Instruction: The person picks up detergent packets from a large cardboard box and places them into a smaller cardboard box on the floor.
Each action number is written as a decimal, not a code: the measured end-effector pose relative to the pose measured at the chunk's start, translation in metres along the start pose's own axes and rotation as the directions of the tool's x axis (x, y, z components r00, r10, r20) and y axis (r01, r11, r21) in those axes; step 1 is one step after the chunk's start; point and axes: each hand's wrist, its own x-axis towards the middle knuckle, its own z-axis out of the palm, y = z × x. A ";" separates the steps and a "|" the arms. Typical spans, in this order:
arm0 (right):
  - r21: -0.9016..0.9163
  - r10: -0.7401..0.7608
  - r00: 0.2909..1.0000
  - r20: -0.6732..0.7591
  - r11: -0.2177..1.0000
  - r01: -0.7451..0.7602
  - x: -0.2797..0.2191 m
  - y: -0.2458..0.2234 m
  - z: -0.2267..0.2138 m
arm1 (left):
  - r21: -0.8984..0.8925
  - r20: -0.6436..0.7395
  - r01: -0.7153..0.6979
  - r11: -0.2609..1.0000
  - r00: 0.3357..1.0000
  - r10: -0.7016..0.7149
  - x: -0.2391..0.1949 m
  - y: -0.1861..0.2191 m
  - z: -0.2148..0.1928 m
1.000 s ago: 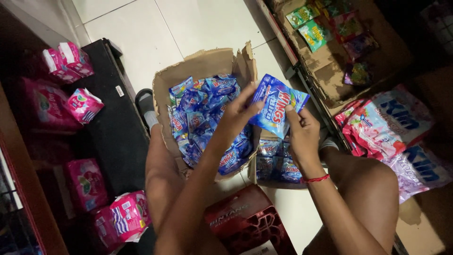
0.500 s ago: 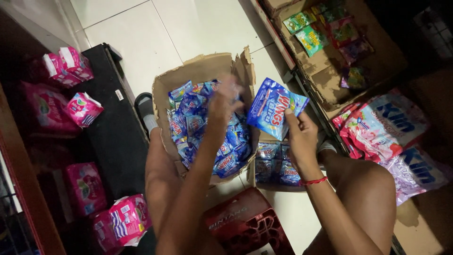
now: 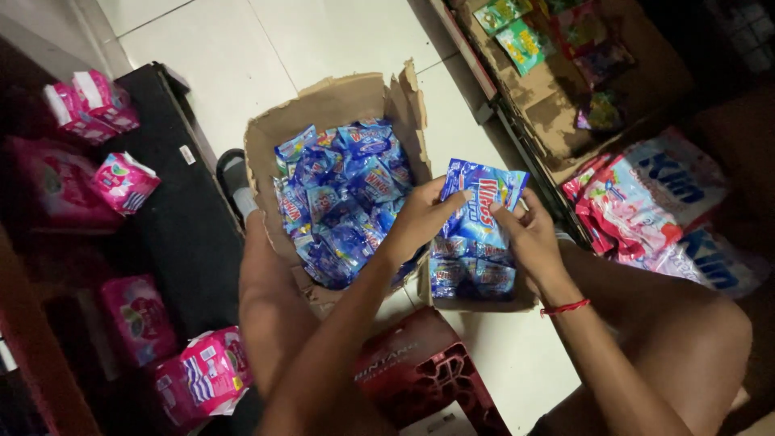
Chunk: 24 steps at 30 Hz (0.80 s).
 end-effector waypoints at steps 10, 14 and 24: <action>-0.088 0.337 0.929 0.155 0.941 -0.326 -0.012 0.008 -0.049 | 0.274 0.047 -0.045 0.961 0.998 0.033 -0.007 -0.023 0.005; 0.032 0.331 0.933 0.141 0.941 -0.338 -0.017 0.030 -0.060 | 0.495 -0.054 -0.199 0.846 0.964 0.259 -0.007 -0.041 0.018; 0.188 0.307 0.949 -0.071 0.938 -0.290 -0.006 0.061 -0.076 | 0.325 -0.207 0.234 0.916 0.963 -0.172 -0.004 -0.041 0.035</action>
